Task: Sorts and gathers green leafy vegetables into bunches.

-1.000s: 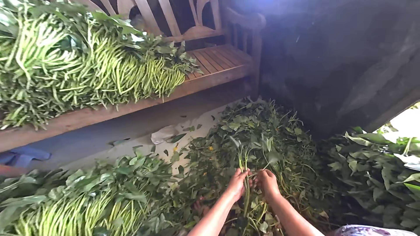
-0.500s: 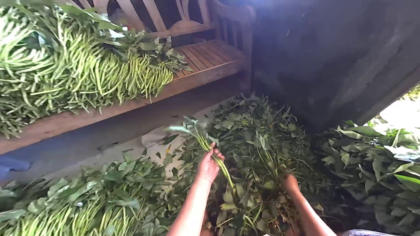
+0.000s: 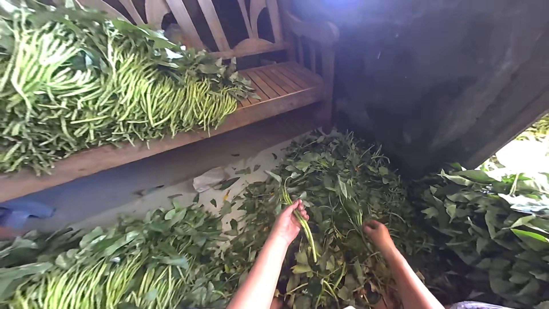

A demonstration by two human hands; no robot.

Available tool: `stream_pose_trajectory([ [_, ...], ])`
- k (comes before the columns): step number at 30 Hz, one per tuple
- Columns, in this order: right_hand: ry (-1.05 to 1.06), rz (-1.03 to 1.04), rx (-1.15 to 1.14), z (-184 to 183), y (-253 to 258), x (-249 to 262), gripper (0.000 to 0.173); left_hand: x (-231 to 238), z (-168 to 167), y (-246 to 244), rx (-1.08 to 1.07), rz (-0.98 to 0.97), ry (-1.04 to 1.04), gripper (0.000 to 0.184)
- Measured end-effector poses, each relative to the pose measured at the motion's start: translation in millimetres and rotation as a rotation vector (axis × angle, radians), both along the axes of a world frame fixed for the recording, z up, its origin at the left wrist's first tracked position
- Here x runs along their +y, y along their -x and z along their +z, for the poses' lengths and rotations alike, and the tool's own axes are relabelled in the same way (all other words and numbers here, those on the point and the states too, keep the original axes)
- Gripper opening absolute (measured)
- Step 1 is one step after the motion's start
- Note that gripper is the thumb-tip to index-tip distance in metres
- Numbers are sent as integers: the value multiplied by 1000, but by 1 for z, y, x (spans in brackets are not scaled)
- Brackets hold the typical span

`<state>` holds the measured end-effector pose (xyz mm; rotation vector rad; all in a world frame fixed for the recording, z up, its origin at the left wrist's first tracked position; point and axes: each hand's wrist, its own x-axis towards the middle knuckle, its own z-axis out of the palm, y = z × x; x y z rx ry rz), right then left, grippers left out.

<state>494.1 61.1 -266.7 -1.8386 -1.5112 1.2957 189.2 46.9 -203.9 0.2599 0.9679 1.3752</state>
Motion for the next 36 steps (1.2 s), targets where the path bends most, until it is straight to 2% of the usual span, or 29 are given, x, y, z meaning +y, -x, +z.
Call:
stream_pose_trajectory([
  [3,-49,-30,395,36,11,0,20,-2,8,-2,-5,-55,11,22],
  [5,-98,14,471,34,22,-7,17,-4,15,-8,19,-97,16,20],
  [8,-270,93,308,43,45,-17,21,-9,25,-17,162,-150,-48,17],
  [11,-403,67,147,52,64,-20,20,-18,24,-32,379,-112,-133,12],
  [17,-426,116,-36,52,82,-21,24,-34,-2,-67,756,-135,-277,20],
  [22,-393,256,-61,51,93,-26,27,-34,-16,-70,1001,-195,-255,28],
  [24,-373,308,-26,51,92,-25,28,-32,-16,-68,1053,-231,-228,34],
  [27,-327,351,75,51,85,-23,27,-28,-15,-66,1107,-303,-206,32],
  [30,-305,300,113,55,70,-21,29,-24,-14,-64,1060,-302,-132,29],
  [33,-258,192,-3,63,51,-20,28,-16,-13,-58,984,-243,-49,27],
  [36,-86,362,-161,55,49,-26,41,-10,-5,-55,926,-195,-57,23],
])
